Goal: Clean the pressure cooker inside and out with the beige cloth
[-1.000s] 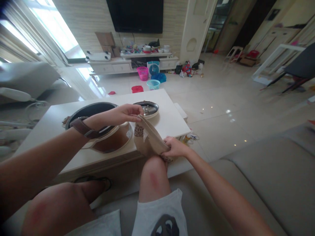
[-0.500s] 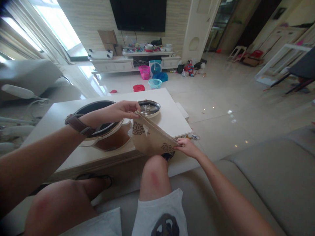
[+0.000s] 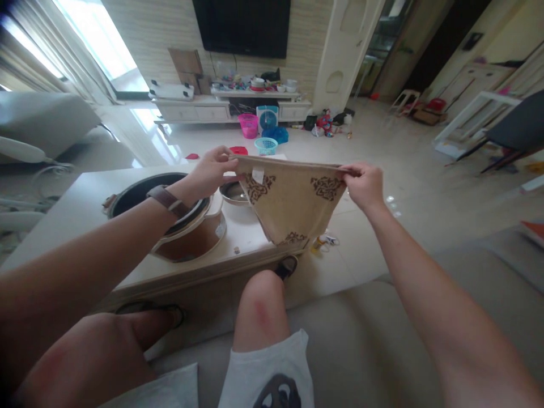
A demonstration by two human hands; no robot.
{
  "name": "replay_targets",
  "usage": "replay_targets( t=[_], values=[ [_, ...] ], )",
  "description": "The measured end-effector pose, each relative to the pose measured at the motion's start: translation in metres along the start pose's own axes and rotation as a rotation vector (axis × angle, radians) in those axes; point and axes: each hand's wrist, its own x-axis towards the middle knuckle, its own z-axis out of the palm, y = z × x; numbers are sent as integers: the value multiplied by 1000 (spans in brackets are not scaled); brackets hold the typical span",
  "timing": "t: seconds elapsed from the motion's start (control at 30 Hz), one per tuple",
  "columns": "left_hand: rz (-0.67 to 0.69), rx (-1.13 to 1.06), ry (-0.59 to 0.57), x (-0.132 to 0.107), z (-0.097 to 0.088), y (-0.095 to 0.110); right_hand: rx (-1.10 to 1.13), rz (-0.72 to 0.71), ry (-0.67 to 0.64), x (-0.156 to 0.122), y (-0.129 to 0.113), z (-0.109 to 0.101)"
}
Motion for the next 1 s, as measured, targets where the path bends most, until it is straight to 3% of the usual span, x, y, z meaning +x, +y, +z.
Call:
replay_targets(
  t=[0.1, 0.2, 0.27, 0.3, 0.33, 0.43, 0.53, 0.83, 1.0],
  values=[
    [187, -43, 81, 20, 15, 5, -46, -79, 157, 24, -15, -22],
    [258, 42, 53, 13, 22, -11, -88, -110, 180, 12, -8, -36],
    [214, 208, -106, -2, 22, -32, -118, -71, 23, -10, 9, -38],
    [180, 311, -235, -11, 21, -43, -122, -23, -140, -23, 20, -37],
    [173, 366, -287, -18, 20, -53, -123, 7, -274, -35, 31, -36],
    [194, 362, -208, -26, 18, -69, -124, -11, -256, -57, 54, -32],
    [159, 356, -133, -16, 24, -65, -156, -24, -228, -52, 57, -31],
    [75, 220, 66, -1, 32, -49, -180, 24, -67, 1, 17, -29],
    [123, 11, 78, 9, 32, -33, -262, -101, 48, 16, -13, -41]
  ],
)
